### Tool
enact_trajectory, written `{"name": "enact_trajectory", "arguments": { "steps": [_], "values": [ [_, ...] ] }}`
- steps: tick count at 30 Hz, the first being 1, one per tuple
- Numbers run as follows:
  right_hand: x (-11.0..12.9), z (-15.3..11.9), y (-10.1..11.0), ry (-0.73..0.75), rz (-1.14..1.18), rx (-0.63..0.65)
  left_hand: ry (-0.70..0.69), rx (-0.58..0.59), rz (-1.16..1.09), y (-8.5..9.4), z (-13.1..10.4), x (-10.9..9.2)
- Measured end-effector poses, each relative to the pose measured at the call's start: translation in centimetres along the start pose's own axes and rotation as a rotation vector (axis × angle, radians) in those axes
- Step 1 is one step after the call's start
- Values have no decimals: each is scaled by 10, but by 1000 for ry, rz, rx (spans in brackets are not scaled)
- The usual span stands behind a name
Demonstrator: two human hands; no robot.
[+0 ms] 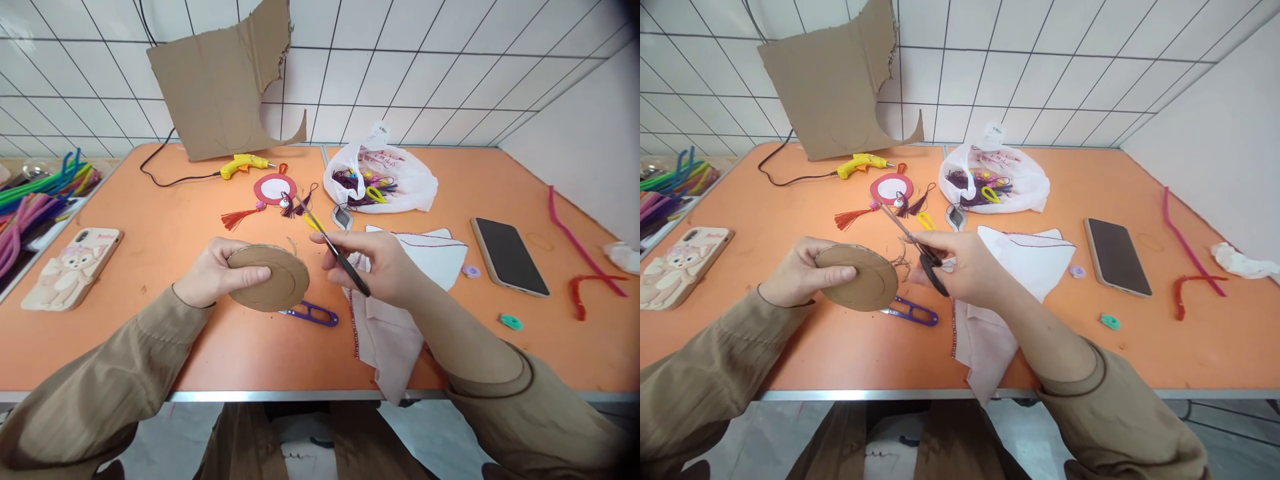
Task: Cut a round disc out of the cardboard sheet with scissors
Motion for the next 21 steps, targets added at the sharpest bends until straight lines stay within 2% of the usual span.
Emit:
{"name": "enact_trajectory", "arguments": {
  "steps": [3,6,9,17,19,21],
  "values": [
    [-11,0,-12,-136,314,-80,10,-62,-128,-7,2,9],
    [-20,0,-21,-168,446,-241,64,-100,-236,-17,2,19],
    [-23,0,-24,-181,507,-281,108,-94,-299,-22,2,23],
    [-12,-3,-20,-63,229,-224,119,-109,-206,-17,2,17],
    [-9,-2,-15,-40,226,-166,108,-106,-198,-18,1,16],
    [-4,-2,-8,-5,200,-28,84,-108,-212,-18,1,15]
  ]
}}
Point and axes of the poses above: each hand's wrist, its own z-axis towards the middle knuckle, its own y-axis out of the back of the hand, x = y × z, the point moved 3 cm from there along z, towards the middle knuckle, and after that the axes turned 14 degrees about z, right-handed, at the moved point
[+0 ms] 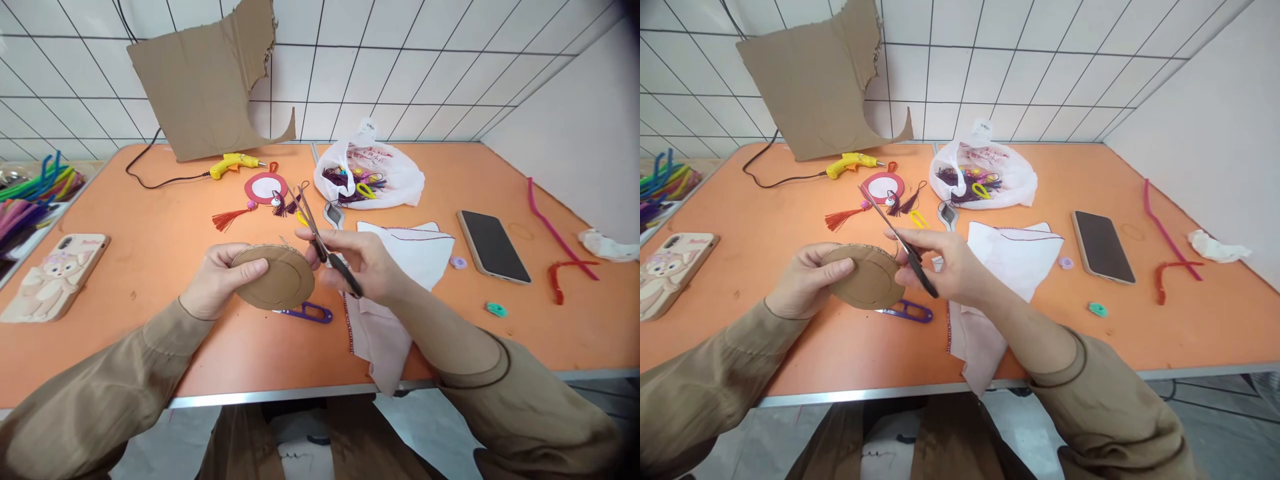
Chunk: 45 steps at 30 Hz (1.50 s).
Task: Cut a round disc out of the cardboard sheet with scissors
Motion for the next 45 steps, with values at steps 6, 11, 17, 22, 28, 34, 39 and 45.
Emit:
{"name": "enact_trajectory", "arguments": {
  "steps": [6,11,17,22,28,34,39,45],
  "values": [
    [16,0,16,222,-377,152,-41,-47,17,6,0,-3],
    [19,-2,11,289,-660,192,-94,-65,72,10,2,-4],
    [21,-4,11,272,-783,185,-97,-89,119,13,1,-4],
    [22,-4,12,260,-849,188,-64,-77,111,12,1,-4],
    [21,-4,11,250,-880,195,-25,-93,81,9,-1,-7],
    [21,-5,12,207,-904,183,-2,-112,42,6,-2,-10],
    [20,-5,12,246,-911,189,36,-179,-35,10,-2,-8],
    [17,-6,11,269,-926,180,43,-191,-41,8,-3,-11]
  ]
}}
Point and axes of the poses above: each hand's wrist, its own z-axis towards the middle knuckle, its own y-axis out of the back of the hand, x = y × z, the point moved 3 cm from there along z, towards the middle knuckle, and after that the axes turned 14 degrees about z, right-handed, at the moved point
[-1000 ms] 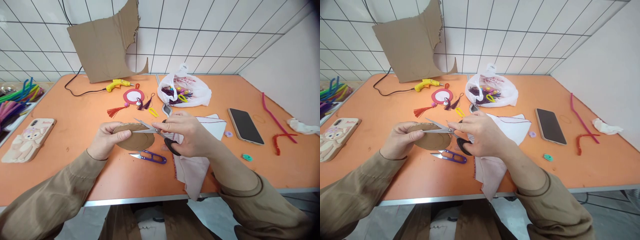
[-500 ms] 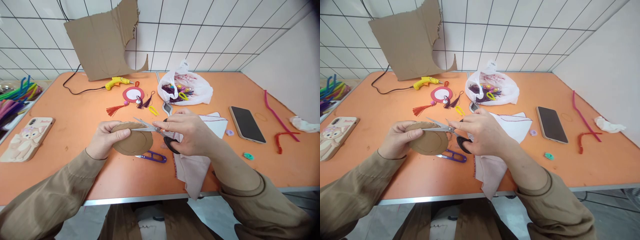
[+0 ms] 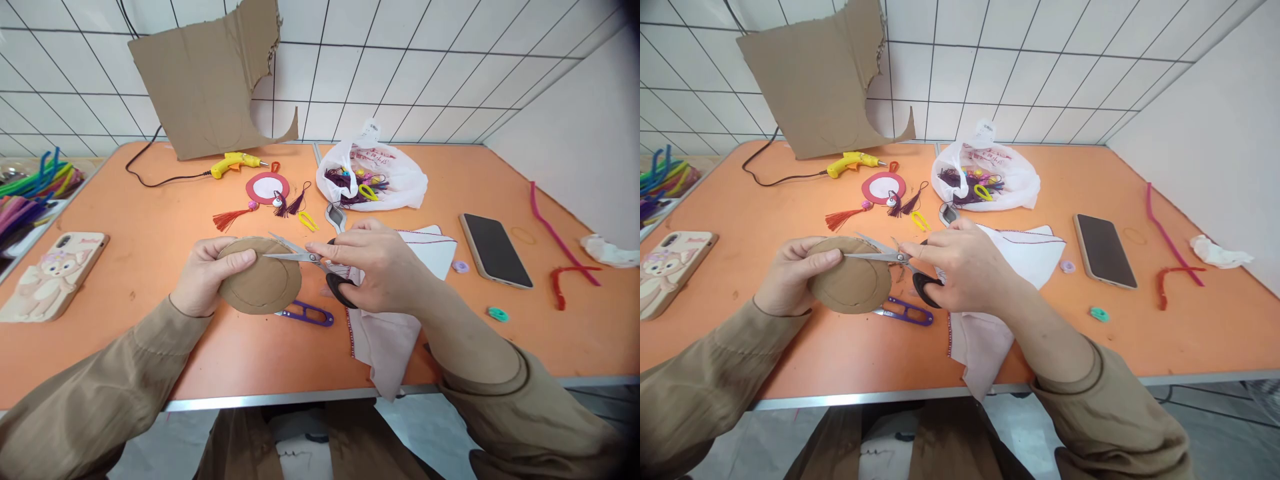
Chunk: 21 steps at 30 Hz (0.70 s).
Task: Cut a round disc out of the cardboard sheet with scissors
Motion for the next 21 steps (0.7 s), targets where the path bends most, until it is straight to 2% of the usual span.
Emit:
{"name": "enact_trajectory", "arguments": {
  "steps": [5,14,21],
  "values": [
    [0,-1,-3,9,46,-12,20,-5,16,0,1,2],
    [2,1,-5,-52,172,49,24,5,31,4,4,7],
    [3,0,-7,-44,173,70,53,18,5,2,7,10]
  ]
}}
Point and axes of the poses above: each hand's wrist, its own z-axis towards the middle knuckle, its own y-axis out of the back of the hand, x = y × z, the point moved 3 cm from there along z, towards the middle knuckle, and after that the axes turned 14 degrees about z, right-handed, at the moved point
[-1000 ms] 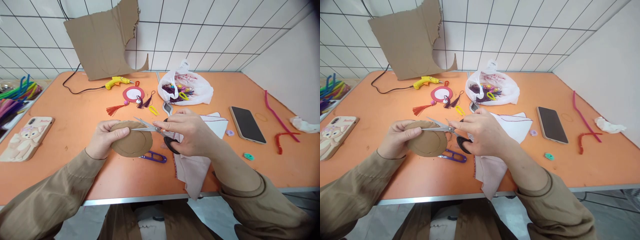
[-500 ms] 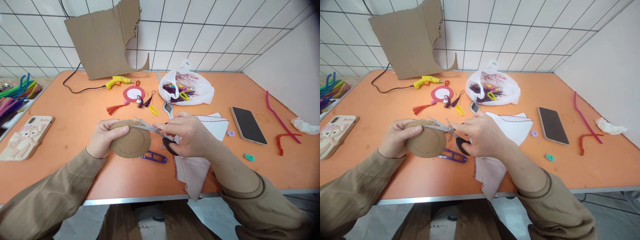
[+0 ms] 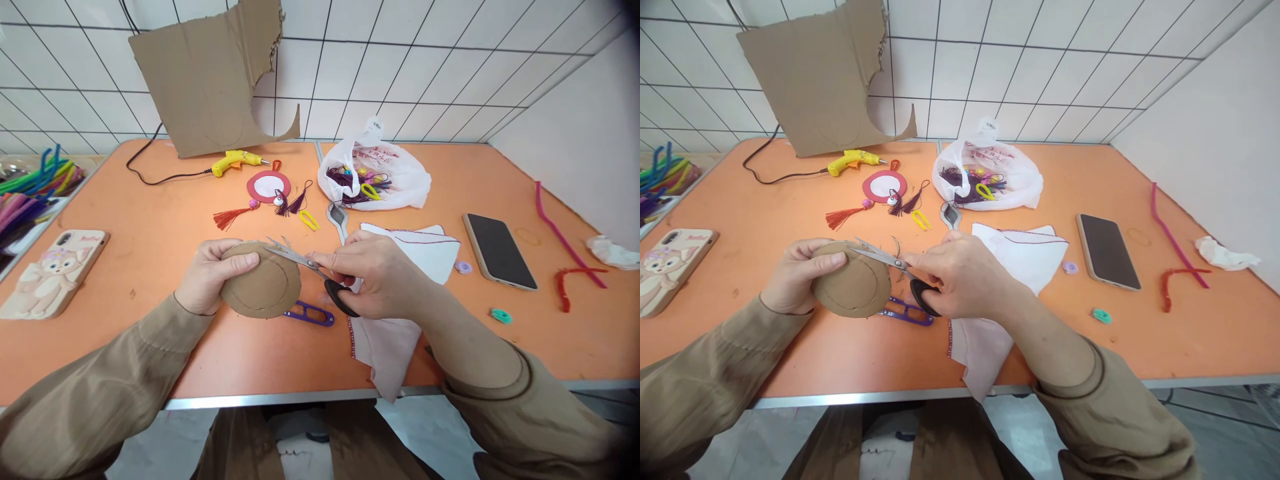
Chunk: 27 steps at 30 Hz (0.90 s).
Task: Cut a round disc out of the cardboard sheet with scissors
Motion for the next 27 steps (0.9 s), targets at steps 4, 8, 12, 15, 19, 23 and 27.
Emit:
{"name": "enact_trajectory", "arguments": {
  "steps": [4,8,12,15,19,23,27],
  "values": [
    [0,0,0,3,-2,6,8,-5,-5,0,0,1],
    [1,1,0,11,8,3,11,3,-6,1,-1,1],
    [2,1,1,22,17,15,4,4,-2,1,-1,0],
    [3,1,2,23,24,18,-2,0,8,1,-1,-1],
    [3,0,3,21,23,17,0,-5,14,1,-1,-1],
    [2,0,3,9,28,24,9,-8,6,1,-1,0],
    [2,1,3,12,32,46,23,-7,4,1,-1,-1]
  ]
}}
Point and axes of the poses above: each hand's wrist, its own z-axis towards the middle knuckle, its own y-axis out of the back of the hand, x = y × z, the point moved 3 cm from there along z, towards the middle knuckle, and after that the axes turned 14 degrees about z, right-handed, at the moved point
